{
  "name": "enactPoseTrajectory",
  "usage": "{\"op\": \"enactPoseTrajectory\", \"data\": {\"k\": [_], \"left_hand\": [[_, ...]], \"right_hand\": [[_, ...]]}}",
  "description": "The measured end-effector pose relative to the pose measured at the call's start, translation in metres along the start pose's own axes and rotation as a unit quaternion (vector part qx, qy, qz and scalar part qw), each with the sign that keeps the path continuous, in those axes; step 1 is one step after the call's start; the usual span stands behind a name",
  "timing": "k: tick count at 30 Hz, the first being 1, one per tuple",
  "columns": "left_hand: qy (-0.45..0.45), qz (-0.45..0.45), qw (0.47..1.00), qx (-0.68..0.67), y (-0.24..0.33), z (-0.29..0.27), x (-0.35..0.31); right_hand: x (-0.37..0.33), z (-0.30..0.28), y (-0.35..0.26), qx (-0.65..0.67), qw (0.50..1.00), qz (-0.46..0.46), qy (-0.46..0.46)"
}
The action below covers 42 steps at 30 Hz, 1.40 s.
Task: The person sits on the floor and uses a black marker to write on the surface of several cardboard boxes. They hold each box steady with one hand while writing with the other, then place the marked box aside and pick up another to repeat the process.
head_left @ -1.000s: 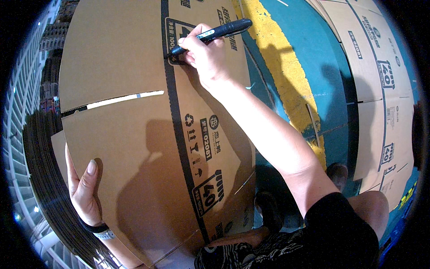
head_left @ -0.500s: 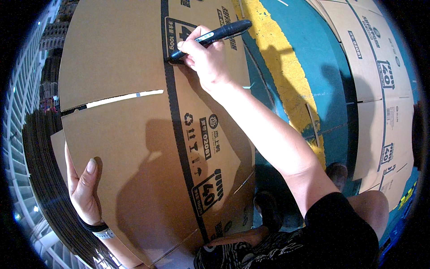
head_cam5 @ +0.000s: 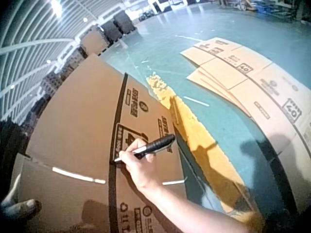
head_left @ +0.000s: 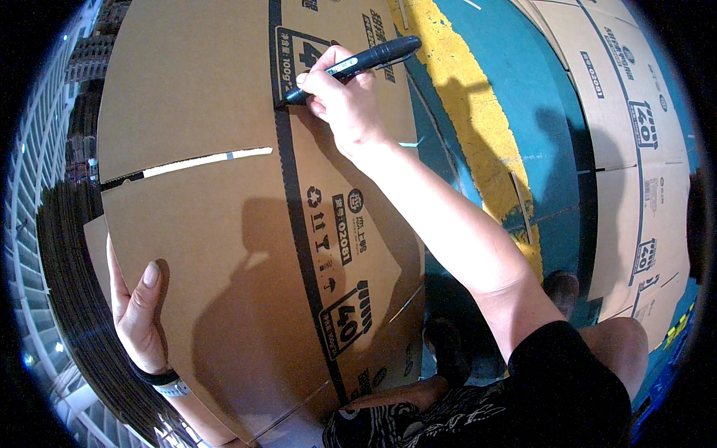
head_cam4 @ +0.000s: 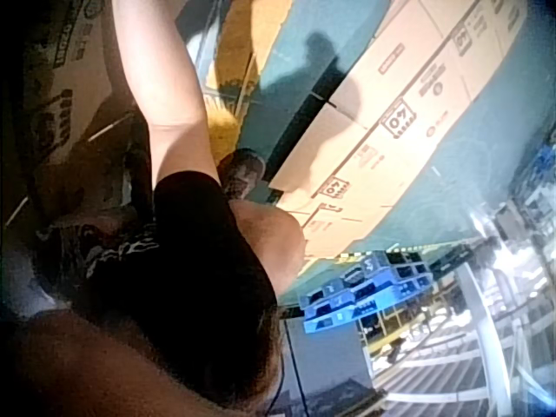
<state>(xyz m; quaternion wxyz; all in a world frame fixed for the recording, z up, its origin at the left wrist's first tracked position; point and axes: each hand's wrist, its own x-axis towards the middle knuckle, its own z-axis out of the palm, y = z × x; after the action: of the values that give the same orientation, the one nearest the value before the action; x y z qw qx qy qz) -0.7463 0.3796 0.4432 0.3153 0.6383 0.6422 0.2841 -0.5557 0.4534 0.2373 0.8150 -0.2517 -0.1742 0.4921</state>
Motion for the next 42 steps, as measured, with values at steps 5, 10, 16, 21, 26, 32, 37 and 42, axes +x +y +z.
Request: {"op": "enactPoseTrajectory", "data": {"k": [5,10,16,21,26,32,37,42], "left_hand": [[0.003,0.001,1.0,-0.012,-0.001,0.0,0.0],[-0.001,0.002,1.0,-0.025,0.0,0.0,0.0],[0.001,0.004,1.0,-0.012,0.0,0.0,0.001],[0.009,0.006,1.0,-0.013,0.001,0.005,-0.001],[0.005,0.004,1.0,-0.01,0.002,0.004,0.0],[-0.001,0.001,1.0,-0.016,0.001,0.002,0.0],[0.0,0.008,0.999,-0.042,-0.002,0.001,0.0],[0.003,0.0,1.0,-0.029,0.0,0.003,0.001]], "right_hand": [[-0.002,0.0,-0.001,-0.001,1.0,0.003,0.002],[-0.005,0.001,-0.003,-0.001,1.0,0.012,-0.005],[-0.008,0.0,-0.002,0.01,1.0,0.011,-0.011],[-0.01,0.002,-0.003,0.002,1.0,0.014,-0.012],[-0.012,0.002,-0.004,0.008,1.0,0.017,-0.011],[-0.016,0.0,-0.002,-0.023,1.0,0.01,-0.017],[-0.018,0.0,-0.001,-0.013,1.0,0.013,-0.017],[-0.021,-0.001,0.0,-0.015,1.0,0.02,-0.018]]}}
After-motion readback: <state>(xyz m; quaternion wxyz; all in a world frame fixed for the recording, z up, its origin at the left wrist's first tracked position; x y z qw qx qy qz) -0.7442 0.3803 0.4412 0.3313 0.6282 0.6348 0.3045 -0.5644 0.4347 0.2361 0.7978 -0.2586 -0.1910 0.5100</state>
